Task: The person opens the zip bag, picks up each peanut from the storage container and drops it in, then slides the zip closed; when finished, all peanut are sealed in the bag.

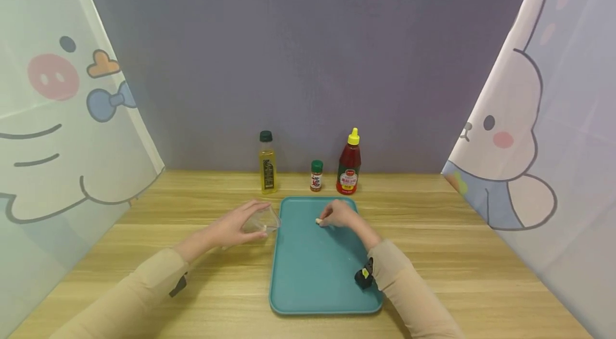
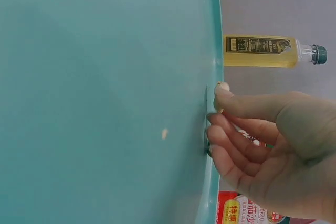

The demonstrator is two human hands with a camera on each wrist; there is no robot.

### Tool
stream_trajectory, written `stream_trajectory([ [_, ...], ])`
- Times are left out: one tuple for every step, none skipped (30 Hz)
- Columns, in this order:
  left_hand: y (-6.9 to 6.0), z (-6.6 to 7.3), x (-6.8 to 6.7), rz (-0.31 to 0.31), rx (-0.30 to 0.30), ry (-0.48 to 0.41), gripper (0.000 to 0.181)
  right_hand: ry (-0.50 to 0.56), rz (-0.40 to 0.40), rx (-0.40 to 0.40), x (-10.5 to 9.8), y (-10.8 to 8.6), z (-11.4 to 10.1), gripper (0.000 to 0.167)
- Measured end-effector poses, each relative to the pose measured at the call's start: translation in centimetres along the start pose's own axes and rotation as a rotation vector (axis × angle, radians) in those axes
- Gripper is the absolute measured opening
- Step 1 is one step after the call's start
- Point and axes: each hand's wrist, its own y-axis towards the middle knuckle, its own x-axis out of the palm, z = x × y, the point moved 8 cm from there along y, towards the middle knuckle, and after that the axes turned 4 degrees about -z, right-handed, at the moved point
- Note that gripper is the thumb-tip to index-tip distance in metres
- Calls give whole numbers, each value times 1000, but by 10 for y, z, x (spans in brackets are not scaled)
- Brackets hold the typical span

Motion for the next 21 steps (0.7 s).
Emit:
stream_trajectory([
  [0,0,0,0,1,2,74,4,2,-6,-1,0,0,13],
  [0,0,0,1,1,3,74,7,4,-9,-1,0,0,13],
  [0,0,0,2,1,2,74,7,5,-16,-1,-1,-1,13],
  [0,0,0,4,2,2,74,13,8,-19,-2,-1,-1,13],
  [0,0,0,6,3,2,74,13,11,-26,-2,-1,-2,14],
  [0,0,0,7,3,4,74,18,12,-34,-2,-1,-4,14],
  [0,0,0,7,5,3,74,23,15,-41,-3,-2,-5,14],
  [0,0,0,8,6,3,74,28,21,-47,-4,-3,-7,15],
  [0,0,0,8,7,5,73,31,29,-60,-4,-3,-10,15],
  [0,0,0,8,8,6,73,36,39,-62,-5,-4,-12,16],
  [0,0,0,8,10,8,73,38,49,-72,-6,-4,-15,16],
  [0,0,0,9,12,10,73,40,59,-82,-7,-5,-19,16],
  [0,0,0,10,15,11,73,41,71,-92,-8,-6,-23,17],
  [1,0,0,11,16,13,73,36,84,-107,-9,-7,-27,18],
  [1,0,0,12,19,15,74,36,94,-125,-10,-8,-32,19],
  [1,0,0,13,19,14,74,38,101,-133,-10,-8,-36,19],
  [1,0,0,13,20,14,74,38,108,-147,-9,-8,-40,18],
  [1,0,1,13,20,12,74,40,112,-159,-9,-9,-45,19],
  [1,0,1,13,19,10,75,43,118,-172,-9,-9,-49,19],
  [1,0,1,12,18,5,75,45,123,-179,-8,-9,-52,19],
  [1,0,1,12,18,2,75,50,125,-188,-7,-9,-56,19],
])
